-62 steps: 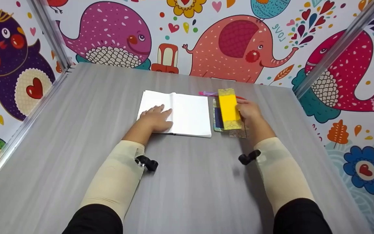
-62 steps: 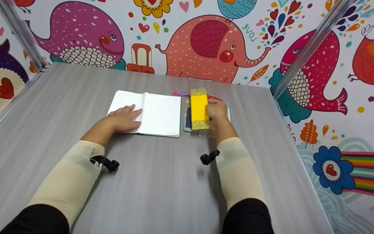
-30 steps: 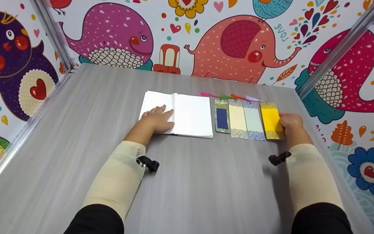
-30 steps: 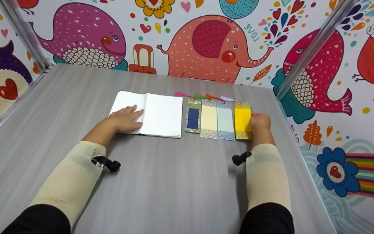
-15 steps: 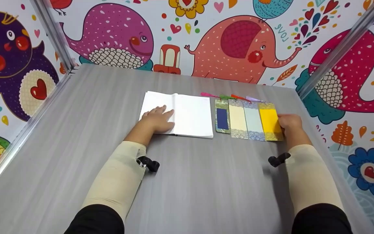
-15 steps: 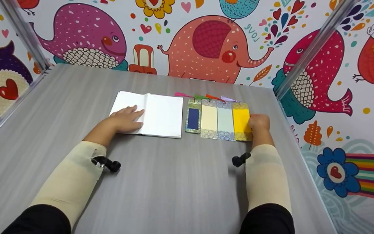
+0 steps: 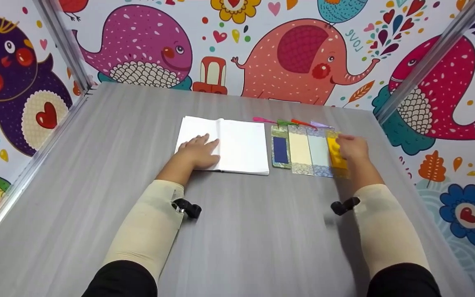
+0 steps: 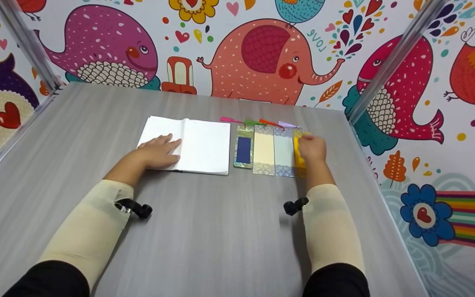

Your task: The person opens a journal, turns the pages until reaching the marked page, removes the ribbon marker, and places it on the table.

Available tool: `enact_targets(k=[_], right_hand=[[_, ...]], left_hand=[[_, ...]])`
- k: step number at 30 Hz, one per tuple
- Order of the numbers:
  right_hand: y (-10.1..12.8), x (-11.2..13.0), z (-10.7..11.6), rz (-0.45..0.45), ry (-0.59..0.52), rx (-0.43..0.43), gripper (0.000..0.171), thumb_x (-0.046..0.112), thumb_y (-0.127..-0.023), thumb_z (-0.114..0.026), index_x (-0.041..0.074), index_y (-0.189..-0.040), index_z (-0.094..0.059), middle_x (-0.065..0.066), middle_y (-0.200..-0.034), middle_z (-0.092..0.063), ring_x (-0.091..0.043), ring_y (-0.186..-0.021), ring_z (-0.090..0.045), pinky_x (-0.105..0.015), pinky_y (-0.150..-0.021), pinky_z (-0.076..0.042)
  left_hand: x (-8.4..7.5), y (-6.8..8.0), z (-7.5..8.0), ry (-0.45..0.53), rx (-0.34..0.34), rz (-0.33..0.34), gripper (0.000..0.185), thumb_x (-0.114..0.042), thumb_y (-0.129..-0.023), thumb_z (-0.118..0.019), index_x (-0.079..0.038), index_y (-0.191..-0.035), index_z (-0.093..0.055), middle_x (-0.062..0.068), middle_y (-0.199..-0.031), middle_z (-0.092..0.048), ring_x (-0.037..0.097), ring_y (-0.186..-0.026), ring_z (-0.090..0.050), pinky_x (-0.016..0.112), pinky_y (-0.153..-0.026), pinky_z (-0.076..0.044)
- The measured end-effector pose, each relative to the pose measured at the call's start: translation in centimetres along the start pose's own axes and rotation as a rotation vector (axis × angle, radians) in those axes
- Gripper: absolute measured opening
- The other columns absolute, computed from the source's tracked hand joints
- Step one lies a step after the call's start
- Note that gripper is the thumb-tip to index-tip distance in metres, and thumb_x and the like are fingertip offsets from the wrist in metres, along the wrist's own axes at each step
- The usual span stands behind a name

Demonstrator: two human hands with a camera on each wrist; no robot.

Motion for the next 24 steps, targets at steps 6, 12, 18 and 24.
enact_targets(k=[6,12,18,24], right_hand=[[2.4,2.4,-3.4,0.202,0.003,0.027,0.051,0.035,-0.110,-0.056,0.017,-0.157,-0.056,-0.013,-0.155,-0.057,-0.027,-0.125,-0.057,-0.034,-0.097,-0.052],[4.5,4.0,-6.8,0.346,-0.044,0.031,0.047,0.026,-0.109,-0.058,0.009,-0.153,-0.060,-0.016,-0.150,-0.063,-0.033,-0.121,-0.062,-0.032,-0.093,-0.055],[6.4,5.2,-10.3,0.425,-0.062,0.051,0.045,0.026,-0.108,-0.061,0.007,-0.149,-0.064,-0.017,-0.145,-0.067,-0.033,-0.121,-0.064,-0.033,-0.103,-0.055],[8.1,6.7,-13.2,0.459,-0.054,0.091,0.046,0.030,-0.107,-0.063,0.012,-0.149,-0.064,-0.013,-0.142,-0.066,-0.029,-0.132,-0.059,-0.046,-0.121,-0.047]], left_hand=[[0.1,0.1,0.0,0.007,-0.001,-0.003,0.075,-0.049,-0.103,-0.046,-0.029,-0.172,-0.025,0.007,-0.183,-0.010,0.037,-0.170,-0.006,0.064,-0.135,-0.006],[0.1,0.0,0.0,0.013,0.006,-0.001,0.075,-0.049,-0.103,-0.045,-0.029,-0.172,-0.024,0.008,-0.183,-0.008,0.038,-0.170,-0.004,0.065,-0.135,-0.005],[0.1,0.0,-0.1,0.019,0.010,-0.004,0.075,-0.048,-0.103,-0.045,-0.028,-0.172,-0.024,0.009,-0.183,-0.008,0.037,-0.170,-0.004,0.066,-0.135,-0.005],[0.0,0.0,0.0,0.017,0.010,-0.008,0.076,-0.047,-0.102,-0.045,-0.027,-0.172,-0.024,0.010,-0.183,-0.009,0.038,-0.170,-0.004,0.066,-0.134,-0.006]])
Point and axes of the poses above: each hand's wrist, its own y-axis away from the middle knuckle, its own z-axis out of the back of the hand, x = y × z, the point moved 6 cm from there along -y, towards the middle knuckle
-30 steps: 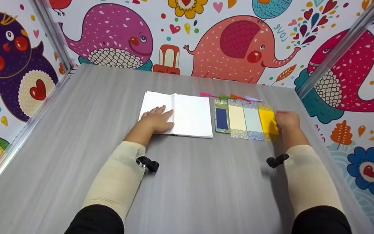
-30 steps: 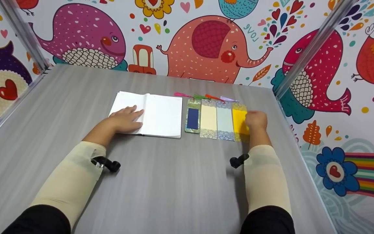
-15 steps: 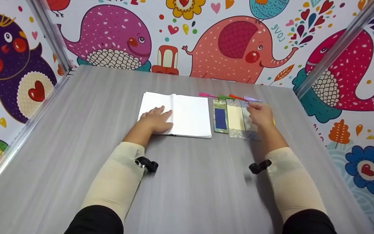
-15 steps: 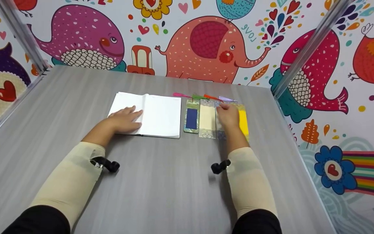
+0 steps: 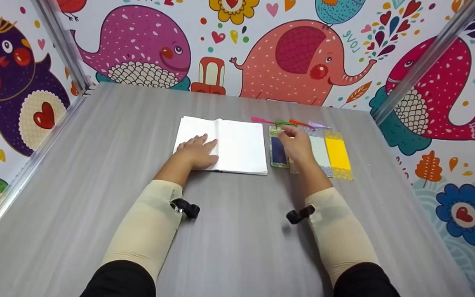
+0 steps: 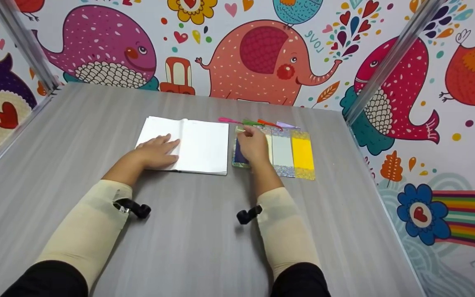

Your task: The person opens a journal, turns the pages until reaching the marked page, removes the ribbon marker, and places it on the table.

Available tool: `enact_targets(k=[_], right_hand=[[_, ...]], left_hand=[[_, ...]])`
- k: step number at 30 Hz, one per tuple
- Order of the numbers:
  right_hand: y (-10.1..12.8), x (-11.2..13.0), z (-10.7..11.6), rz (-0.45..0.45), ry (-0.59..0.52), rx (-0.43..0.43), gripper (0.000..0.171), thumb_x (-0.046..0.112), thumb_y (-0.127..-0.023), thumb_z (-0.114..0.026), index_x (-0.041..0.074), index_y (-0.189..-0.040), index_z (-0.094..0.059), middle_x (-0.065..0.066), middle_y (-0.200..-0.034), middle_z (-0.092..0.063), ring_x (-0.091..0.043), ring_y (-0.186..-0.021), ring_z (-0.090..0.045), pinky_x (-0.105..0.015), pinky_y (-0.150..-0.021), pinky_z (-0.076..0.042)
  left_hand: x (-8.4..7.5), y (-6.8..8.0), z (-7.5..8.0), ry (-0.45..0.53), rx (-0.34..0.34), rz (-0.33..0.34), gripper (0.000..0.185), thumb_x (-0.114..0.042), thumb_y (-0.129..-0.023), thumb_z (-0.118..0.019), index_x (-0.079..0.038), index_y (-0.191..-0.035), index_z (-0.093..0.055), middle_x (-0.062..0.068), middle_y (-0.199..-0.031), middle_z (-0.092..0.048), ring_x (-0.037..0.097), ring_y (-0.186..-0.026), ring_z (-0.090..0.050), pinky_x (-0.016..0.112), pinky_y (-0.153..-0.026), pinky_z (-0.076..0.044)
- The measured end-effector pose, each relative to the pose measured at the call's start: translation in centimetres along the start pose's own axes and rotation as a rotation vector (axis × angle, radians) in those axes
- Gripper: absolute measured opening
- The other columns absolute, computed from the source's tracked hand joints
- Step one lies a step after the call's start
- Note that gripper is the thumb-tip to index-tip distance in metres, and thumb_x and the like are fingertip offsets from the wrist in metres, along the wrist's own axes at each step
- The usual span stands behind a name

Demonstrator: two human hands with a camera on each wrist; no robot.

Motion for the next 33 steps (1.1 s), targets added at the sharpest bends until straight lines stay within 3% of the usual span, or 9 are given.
enact_targets(k=[4,7,9,12,16,19,22,28,33], right_hand=[[0.4,1.0,-1.8,0.003,0.015,0.017,0.049,0.034,-0.106,-0.065,0.016,-0.152,-0.062,-0.010,-0.143,-0.066,-0.028,-0.133,-0.061,-0.048,-0.119,-0.048],[0.8,1.6,-2.9,0.065,0.050,0.038,0.052,0.035,-0.105,-0.067,0.015,-0.153,-0.060,-0.010,-0.143,-0.066,-0.028,-0.131,-0.063,-0.047,-0.114,-0.053],[1.1,2.0,-3.7,0.152,0.090,0.072,0.055,0.034,-0.104,-0.068,0.012,-0.154,-0.059,-0.014,-0.145,-0.065,-0.031,-0.133,-0.063,-0.049,-0.114,-0.054],[1.8,2.4,-4.9,0.285,0.231,0.135,0.062,0.036,-0.103,-0.071,0.013,-0.158,-0.054,-0.014,-0.156,-0.058,-0.033,-0.145,-0.056,-0.053,-0.122,-0.046],[2.7,2.4,-6.6,0.417,0.515,0.219,0.078,0.046,-0.100,-0.072,0.020,-0.166,-0.041,-0.009,-0.173,-0.039,-0.035,-0.163,-0.033,-0.061,-0.133,-0.026],[3.2,2.0,-7.9,0.445,0.691,0.291,0.086,0.054,-0.099,-0.070,0.027,-0.170,-0.031,-0.002,-0.181,-0.023,-0.035,-0.169,-0.016,-0.066,-0.134,-0.015],[3.5,1.5,-8.7,0.442,0.801,0.345,0.087,0.056,-0.100,-0.067,0.030,-0.172,-0.027,0.002,-0.183,-0.014,-0.033,-0.171,-0.005,-0.066,-0.135,-0.009],[3.8,0.9,-9.4,0.438,0.896,0.411,0.083,0.059,-0.104,-0.058,0.029,-0.173,-0.022,0.003,-0.183,-0.009,-0.029,-0.171,-0.002,-0.067,-0.135,-0.006],[4.0,0.3,-9.8,0.435,0.913,0.473,0.080,0.063,-0.107,-0.048,0.029,-0.173,-0.020,0.004,-0.183,-0.009,-0.027,-0.172,0.000,-0.067,-0.135,-0.004]], left_hand=[[-0.1,0.0,0.0,-0.001,0.002,0.000,0.076,-0.047,-0.102,-0.045,-0.028,-0.173,-0.023,0.009,-0.183,-0.008,0.038,-0.170,-0.004,0.066,-0.134,-0.005],[-0.2,0.1,0.0,0.005,0.001,0.000,0.076,-0.047,-0.103,-0.045,-0.028,-0.172,-0.024,0.009,-0.183,-0.008,0.038,-0.170,-0.004,0.066,-0.135,-0.005],[-0.2,0.1,0.0,0.008,0.001,0.000,0.076,-0.048,-0.103,-0.046,-0.028,-0.172,-0.024,0.009,-0.183,-0.009,0.038,-0.170,-0.005,0.065,-0.135,-0.005],[-0.2,0.1,0.0,0.006,0.001,0.000,0.076,-0.048,-0.103,-0.046,-0.028,-0.172,-0.024,0.009,-0.183,-0.009,0.037,-0.170,-0.004,0.065,-0.135,-0.005],[-0.1,0.0,-0.1,-0.006,-0.001,0.004,0.076,-0.049,-0.103,-0.045,-0.028,-0.172,-0.023,0.009,-0.183,-0.008,0.038,-0.170,-0.004,0.066,-0.135,-0.005],[-0.1,-0.1,0.0,-0.013,-0.006,0.009,0.075,-0.050,-0.104,-0.045,-0.028,-0.172,-0.024,0.009,-0.183,-0.009,0.038,-0.170,-0.005,0.066,-0.135,-0.006],[-0.1,-0.1,0.0,-0.013,-0.014,0.013,0.075,-0.050,-0.103,-0.046,-0.028,-0.172,-0.025,0.009,-0.183,-0.010,0.038,-0.170,-0.006,0.066,-0.135,-0.007],[-0.2,0.1,0.1,-0.016,-0.027,0.007,0.075,-0.050,-0.103,-0.046,-0.027,-0.172,-0.026,0.010,-0.183,-0.012,0.039,-0.170,-0.008,0.066,-0.134,-0.009],[-0.1,0.2,0.2,-0.015,-0.039,-0.006,0.075,-0.052,-0.104,-0.047,-0.027,-0.172,-0.026,0.010,-0.182,-0.013,0.039,-0.169,-0.010,0.067,-0.134,-0.011]])
Point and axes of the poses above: each hand's wrist, its own y-axis away from the middle knuckle, its own z-axis out of the back of the hand, x = y × z, the point moved 6 cm from there along -y, towards the middle knuckle
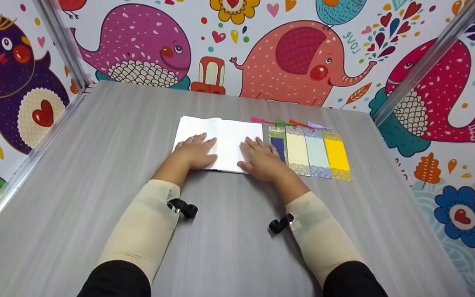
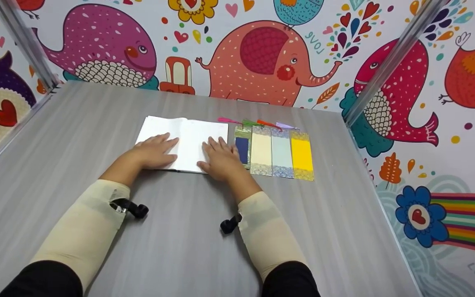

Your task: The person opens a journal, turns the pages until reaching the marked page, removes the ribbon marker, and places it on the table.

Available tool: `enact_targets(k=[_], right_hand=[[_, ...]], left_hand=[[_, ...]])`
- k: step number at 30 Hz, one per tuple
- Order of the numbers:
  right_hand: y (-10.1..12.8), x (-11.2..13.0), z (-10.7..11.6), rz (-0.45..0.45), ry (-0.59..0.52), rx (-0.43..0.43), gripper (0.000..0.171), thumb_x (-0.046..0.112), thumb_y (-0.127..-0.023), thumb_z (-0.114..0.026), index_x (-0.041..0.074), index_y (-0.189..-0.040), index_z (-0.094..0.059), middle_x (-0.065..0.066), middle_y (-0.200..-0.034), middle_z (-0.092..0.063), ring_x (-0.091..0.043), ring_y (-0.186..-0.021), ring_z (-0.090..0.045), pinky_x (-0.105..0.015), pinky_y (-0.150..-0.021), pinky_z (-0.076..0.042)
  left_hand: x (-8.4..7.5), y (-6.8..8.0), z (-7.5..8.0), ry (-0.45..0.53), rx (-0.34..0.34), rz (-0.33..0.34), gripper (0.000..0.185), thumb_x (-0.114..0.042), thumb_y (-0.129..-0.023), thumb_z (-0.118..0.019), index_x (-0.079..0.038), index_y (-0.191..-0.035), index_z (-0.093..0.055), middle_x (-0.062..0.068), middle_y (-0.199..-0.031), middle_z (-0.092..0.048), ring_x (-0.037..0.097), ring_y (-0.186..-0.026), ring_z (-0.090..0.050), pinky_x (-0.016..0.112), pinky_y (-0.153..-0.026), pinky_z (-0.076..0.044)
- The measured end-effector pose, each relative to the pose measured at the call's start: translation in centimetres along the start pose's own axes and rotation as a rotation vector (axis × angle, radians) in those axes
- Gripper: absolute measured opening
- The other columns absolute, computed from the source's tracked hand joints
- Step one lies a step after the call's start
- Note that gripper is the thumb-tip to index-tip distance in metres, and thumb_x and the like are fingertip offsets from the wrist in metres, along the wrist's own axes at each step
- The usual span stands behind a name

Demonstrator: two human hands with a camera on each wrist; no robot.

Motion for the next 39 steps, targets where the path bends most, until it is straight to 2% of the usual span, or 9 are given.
enact_targets(k=[4,8,13,18,24,33,39], right_hand=[[0.1,-0.1,-0.3,0.018,-0.010,0.024,0.078,0.064,-0.108,-0.043,0.027,-0.173,-0.020,0.004,-0.183,-0.011,-0.026,-0.171,-0.002,-0.066,-0.135,-0.002],[0.1,-0.2,-0.4,0.024,-0.016,0.034,0.078,0.065,-0.109,-0.041,0.026,-0.173,-0.019,0.003,-0.183,-0.011,-0.026,-0.171,-0.004,-0.065,-0.135,-0.003],[0.2,-0.1,-0.4,0.025,-0.019,0.037,0.078,0.065,-0.109,-0.041,0.026,-0.173,-0.020,0.003,-0.183,-0.011,-0.026,-0.171,-0.005,-0.065,-0.135,-0.004],[0.2,-0.1,-0.4,0.030,-0.014,0.032,0.078,0.063,-0.109,-0.041,0.025,-0.173,-0.020,0.003,-0.183,-0.011,-0.026,-0.171,-0.005,-0.065,-0.135,-0.006],[0.2,-0.1,-0.4,0.037,-0.020,0.026,0.077,0.063,-0.109,-0.041,0.025,-0.173,-0.021,0.003,-0.183,-0.012,-0.026,-0.171,-0.005,-0.065,-0.135,-0.005],[0.2,-0.1,-0.3,0.042,-0.013,0.028,0.078,0.064,-0.109,-0.039,0.024,-0.173,-0.020,0.002,-0.183,-0.011,-0.026,-0.171,-0.004,-0.065,-0.135,-0.005],[0.2,-0.1,-0.4,0.033,-0.025,0.028,0.078,0.064,-0.109,-0.041,0.024,-0.173,-0.020,0.002,-0.183,-0.011,-0.026,-0.171,-0.004,-0.065,-0.135,-0.004]], left_hand=[[0.0,0.2,0.2,0.007,0.006,-0.035,0.084,-0.060,-0.101,-0.053,-0.026,-0.172,-0.024,0.011,-0.183,-0.011,0.040,-0.169,-0.008,0.069,-0.133,-0.010],[0.2,0.6,0.3,0.010,0.036,-0.088,0.107,-0.072,-0.091,-0.066,-0.024,-0.174,-0.017,0.013,-0.183,-0.004,0.041,-0.170,-0.004,0.070,-0.133,-0.007],[0.8,0.8,0.4,-0.011,0.057,-0.129,0.129,-0.069,-0.079,-0.083,-0.023,-0.174,-0.010,0.012,-0.183,0.004,0.040,-0.170,0.001,0.067,-0.135,-0.007],[1.3,0.9,0.8,-0.026,0.037,-0.123,0.129,-0.061,-0.078,-0.089,-0.023,-0.174,-0.013,0.010,-0.183,0.001,0.040,-0.170,-0.002,0.065,-0.135,-0.009],[1.6,1.2,1.3,-0.010,0.007,-0.096,0.128,-0.061,-0.076,-0.090,-0.023,-0.174,-0.016,0.010,-0.183,-0.004,0.040,-0.170,-0.003,0.065,-0.135,-0.009],[1.4,1.6,2.1,0.004,-0.040,-0.072,0.131,-0.062,-0.071,-0.093,-0.024,-0.173,-0.020,0.008,-0.184,-0.002,0.043,-0.169,0.006,0.079,-0.128,-0.004],[1.0,1.8,2.5,-0.017,-0.069,-0.066,0.132,-0.061,-0.070,-0.094,-0.021,-0.173,-0.022,0.010,-0.183,-0.002,0.043,-0.169,0.008,0.080,-0.128,-0.005]])
Point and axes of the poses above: each hand's wrist, its own y-axis away from the middle knuckle, its own z-axis out of the back of the hand, x = y × z, the point moved 6 cm from there along -y, towards the middle knuckle
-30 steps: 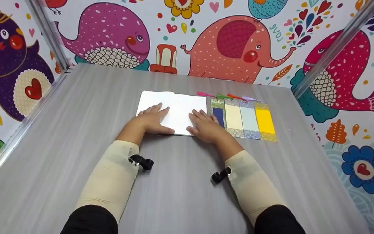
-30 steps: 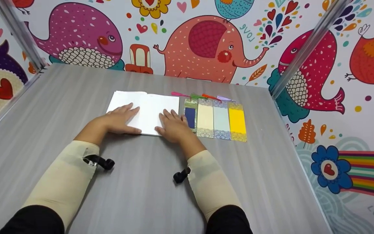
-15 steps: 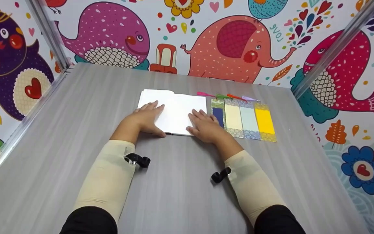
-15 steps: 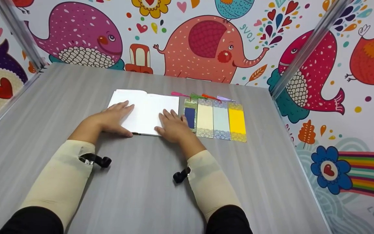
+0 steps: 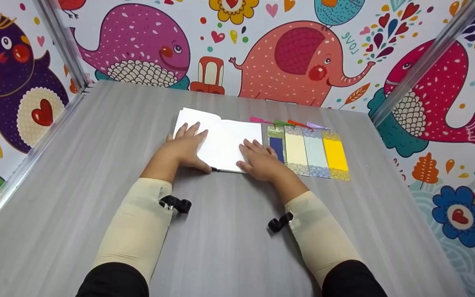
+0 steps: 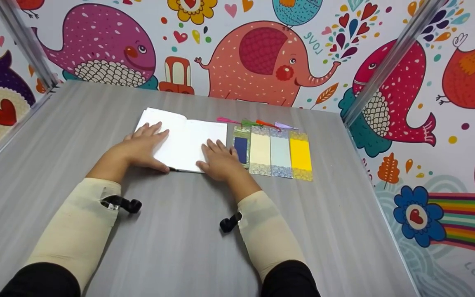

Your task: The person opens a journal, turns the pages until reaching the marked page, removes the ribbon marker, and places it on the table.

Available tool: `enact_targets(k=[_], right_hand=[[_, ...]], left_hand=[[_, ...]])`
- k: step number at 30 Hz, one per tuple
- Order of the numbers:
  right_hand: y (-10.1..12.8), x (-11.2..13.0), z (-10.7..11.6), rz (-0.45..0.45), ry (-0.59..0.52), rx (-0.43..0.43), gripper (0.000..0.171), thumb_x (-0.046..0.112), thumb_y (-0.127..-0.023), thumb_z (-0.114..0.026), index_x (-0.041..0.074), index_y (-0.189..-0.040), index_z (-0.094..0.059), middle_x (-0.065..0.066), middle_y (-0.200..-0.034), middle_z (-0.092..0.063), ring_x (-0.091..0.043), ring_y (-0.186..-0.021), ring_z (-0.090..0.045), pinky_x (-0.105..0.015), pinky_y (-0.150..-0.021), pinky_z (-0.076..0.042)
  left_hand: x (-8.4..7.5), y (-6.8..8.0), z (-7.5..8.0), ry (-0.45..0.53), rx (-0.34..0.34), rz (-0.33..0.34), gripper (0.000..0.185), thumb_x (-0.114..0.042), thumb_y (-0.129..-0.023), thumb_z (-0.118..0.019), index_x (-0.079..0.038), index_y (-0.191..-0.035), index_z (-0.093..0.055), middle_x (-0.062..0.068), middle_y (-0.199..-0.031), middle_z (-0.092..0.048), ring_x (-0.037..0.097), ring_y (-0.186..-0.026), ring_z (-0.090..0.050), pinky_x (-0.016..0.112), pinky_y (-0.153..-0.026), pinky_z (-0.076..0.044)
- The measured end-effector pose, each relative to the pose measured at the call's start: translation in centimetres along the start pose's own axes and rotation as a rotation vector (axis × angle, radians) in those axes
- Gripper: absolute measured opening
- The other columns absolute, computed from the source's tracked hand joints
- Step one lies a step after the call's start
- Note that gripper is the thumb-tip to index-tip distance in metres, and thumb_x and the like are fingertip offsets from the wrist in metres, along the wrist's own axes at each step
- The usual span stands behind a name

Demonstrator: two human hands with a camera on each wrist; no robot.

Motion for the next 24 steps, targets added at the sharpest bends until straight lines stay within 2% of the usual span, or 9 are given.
enact_targets(k=[7,12,16,19,24], right_hand=[[0.1,0.1,0.2,0.002,-0.006,0.002,0.078,0.062,-0.109,-0.042,0.024,-0.173,-0.020,0.002,-0.183,-0.011,-0.027,-0.171,-0.004,-0.066,-0.135,-0.006],[0.1,0.0,0.4,-0.001,-0.016,-0.004,0.077,0.062,-0.109,-0.043,0.024,-0.173,-0.023,0.001,-0.183,-0.014,-0.026,-0.171,-0.007,-0.067,-0.134,-0.007],[0.0,0.0,0.4,-0.002,-0.023,-0.009,0.078,0.062,-0.108,-0.045,0.024,-0.172,-0.024,0.002,-0.183,-0.015,-0.026,-0.171,-0.007,-0.066,-0.134,-0.007],[0.1,0.1,0.4,0.000,-0.027,-0.010,0.078,0.062,-0.108,-0.046,0.024,-0.172,-0.024,0.002,-0.183,-0.015,-0.026,-0.171,-0.007,-0.065,-0.135,-0.007],[0.1,0.1,0.4,-0.003,-0.033,-0.017,0.078,0.061,-0.108,-0.047,0.023,-0.172,-0.026,0.002,-0.182,-0.016,-0.025,-0.171,-0.008,-0.066,-0.134,-0.007]], left_hand=[[-0.9,0.2,1.3,0.014,-0.068,-0.004,0.130,-0.060,-0.072,-0.093,-0.022,-0.173,-0.021,0.009,-0.184,0.001,0.043,-0.169,0.009,0.078,-0.129,-0.006],[-1.2,0.3,3.0,0.121,-0.179,0.014,0.122,-0.056,-0.081,-0.088,-0.021,-0.174,-0.018,0.010,-0.183,0.002,0.043,-0.169,0.005,0.073,-0.132,-0.011],[-0.8,0.2,4.3,0.265,-0.278,0.049,0.112,-0.048,-0.088,-0.083,-0.023,-0.174,-0.017,0.010,-0.183,0.001,0.044,-0.169,-0.006,0.069,-0.132,-0.019],[-0.3,0.4,5.2,0.417,-0.346,0.084,0.104,-0.039,-0.093,-0.079,-0.023,-0.174,-0.016,0.011,-0.183,-0.002,0.043,-0.168,-0.013,0.066,-0.132,-0.022],[0.3,0.9,6.0,0.679,-0.416,0.125,0.096,-0.028,-0.098,-0.072,-0.019,-0.174,-0.014,0.015,-0.181,-0.017,0.039,-0.165,-0.029,0.056,-0.134,-0.026]])
Point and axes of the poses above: each hand's wrist, its own y-axis away from the middle knuckle, its own z-axis out of the back of the hand, x = y × z, the point moved 6 cm from there along -y, towards the middle knuckle
